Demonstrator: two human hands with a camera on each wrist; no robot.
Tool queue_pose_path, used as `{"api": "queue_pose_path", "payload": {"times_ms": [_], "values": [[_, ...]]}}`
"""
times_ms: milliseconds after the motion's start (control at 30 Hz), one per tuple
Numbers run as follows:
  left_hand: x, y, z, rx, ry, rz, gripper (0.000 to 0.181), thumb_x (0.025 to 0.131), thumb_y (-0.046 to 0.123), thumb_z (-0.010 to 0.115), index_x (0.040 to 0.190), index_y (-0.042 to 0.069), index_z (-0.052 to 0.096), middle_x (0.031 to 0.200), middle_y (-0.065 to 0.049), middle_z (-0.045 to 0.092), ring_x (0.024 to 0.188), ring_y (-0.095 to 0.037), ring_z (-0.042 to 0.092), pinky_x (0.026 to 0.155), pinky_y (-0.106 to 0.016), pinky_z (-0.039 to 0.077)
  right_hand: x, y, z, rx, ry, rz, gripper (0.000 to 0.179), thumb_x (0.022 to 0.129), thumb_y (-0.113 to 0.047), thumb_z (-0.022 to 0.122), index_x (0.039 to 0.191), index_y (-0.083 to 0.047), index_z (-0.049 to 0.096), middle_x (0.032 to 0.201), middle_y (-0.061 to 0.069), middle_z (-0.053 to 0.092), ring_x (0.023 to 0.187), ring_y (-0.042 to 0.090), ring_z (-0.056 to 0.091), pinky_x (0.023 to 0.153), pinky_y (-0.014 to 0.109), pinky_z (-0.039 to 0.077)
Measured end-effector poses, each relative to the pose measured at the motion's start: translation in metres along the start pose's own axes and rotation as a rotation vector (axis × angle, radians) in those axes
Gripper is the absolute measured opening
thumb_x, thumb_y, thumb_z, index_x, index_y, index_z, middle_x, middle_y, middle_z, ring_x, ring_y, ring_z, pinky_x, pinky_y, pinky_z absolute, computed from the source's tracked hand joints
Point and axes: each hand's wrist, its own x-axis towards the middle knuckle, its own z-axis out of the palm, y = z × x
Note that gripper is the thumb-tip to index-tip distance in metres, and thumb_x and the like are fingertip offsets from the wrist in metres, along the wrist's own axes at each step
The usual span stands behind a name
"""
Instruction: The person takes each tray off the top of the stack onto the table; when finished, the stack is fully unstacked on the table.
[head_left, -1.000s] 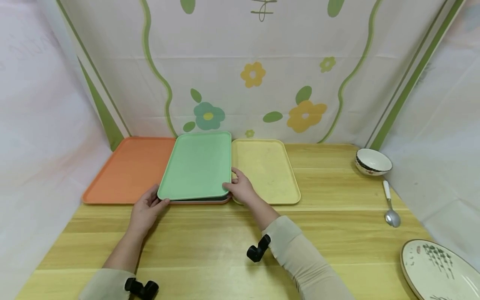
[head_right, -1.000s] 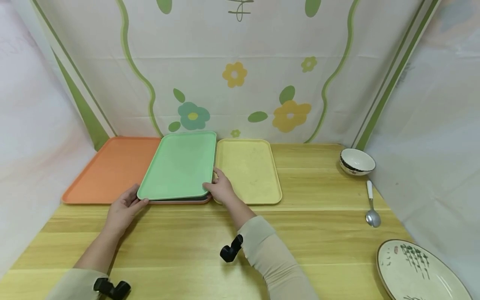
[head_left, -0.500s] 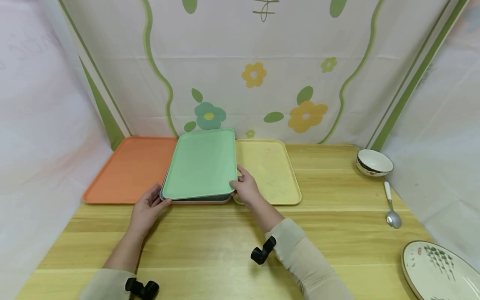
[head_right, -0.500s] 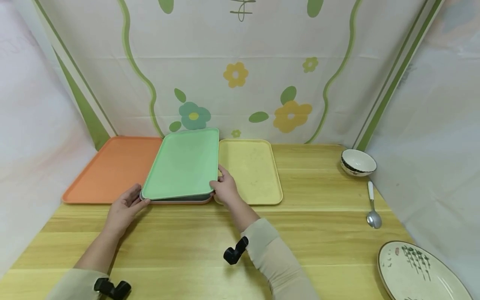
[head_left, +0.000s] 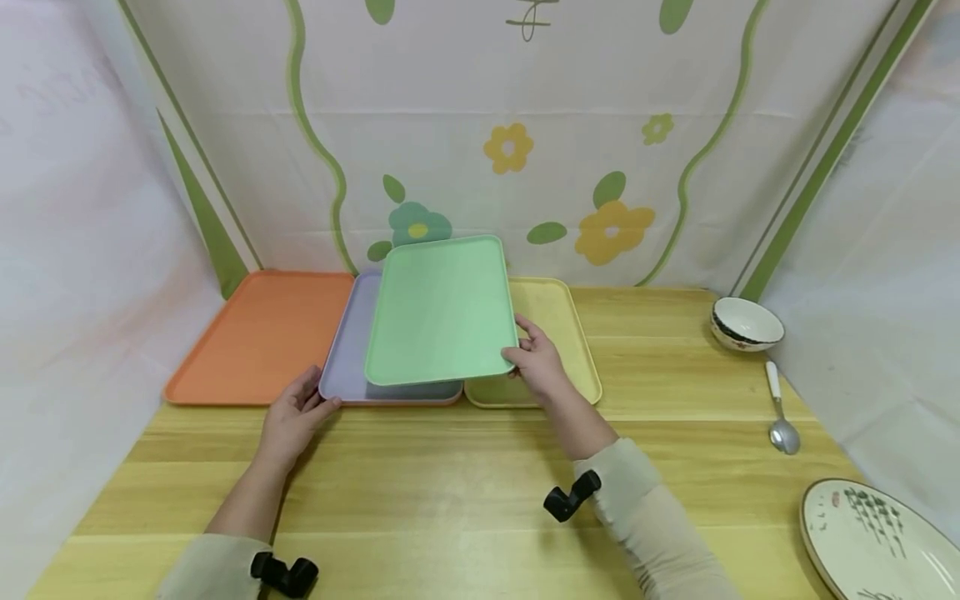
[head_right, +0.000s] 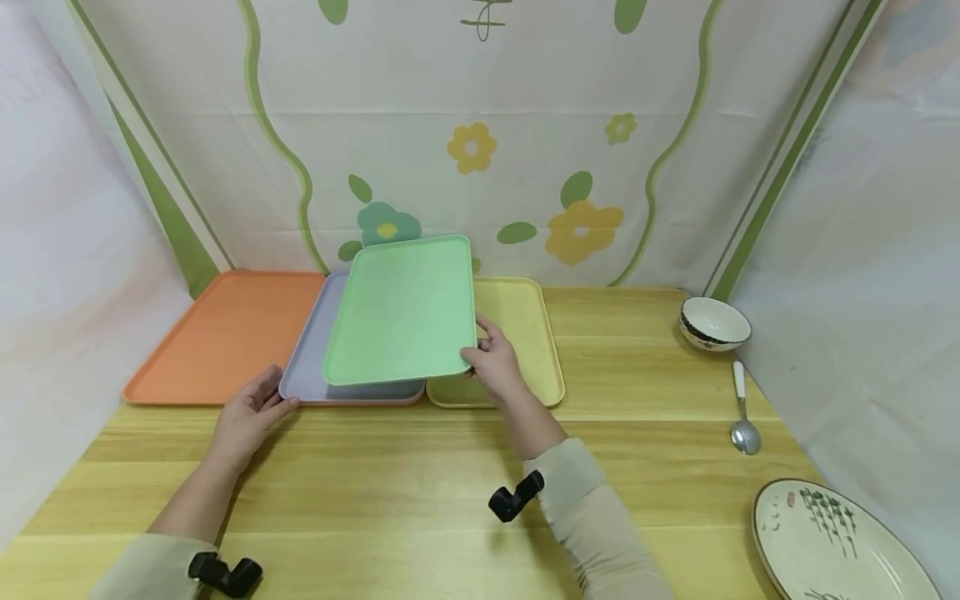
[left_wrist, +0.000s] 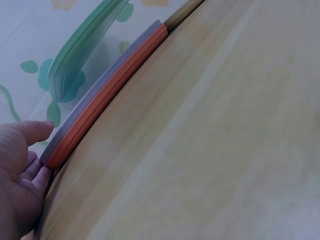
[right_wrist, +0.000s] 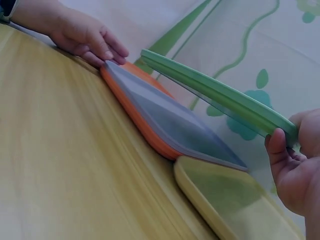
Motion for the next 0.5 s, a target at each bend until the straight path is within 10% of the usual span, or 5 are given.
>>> {"api": "queue_pose_path", "payload": {"times_ms": [500], "values": [[0.0,0.0,0.001,0.101,0.008,0.048,0.072,0.097,0.007,0.06,0.155,-0.002,0.018,0.159,-0.023,0.024,0.145,-0.037,0.03,0.103,-0.007,0.037,-0.016,-0.023,-0.08,0.083,0.002,-0.095,0.067,0.093,0.01,0.05,0.153,-0.005,0.025,0.091,-0.008,0.067,0.065,0.003,0.06,0.05,0.013,0.042]]}}
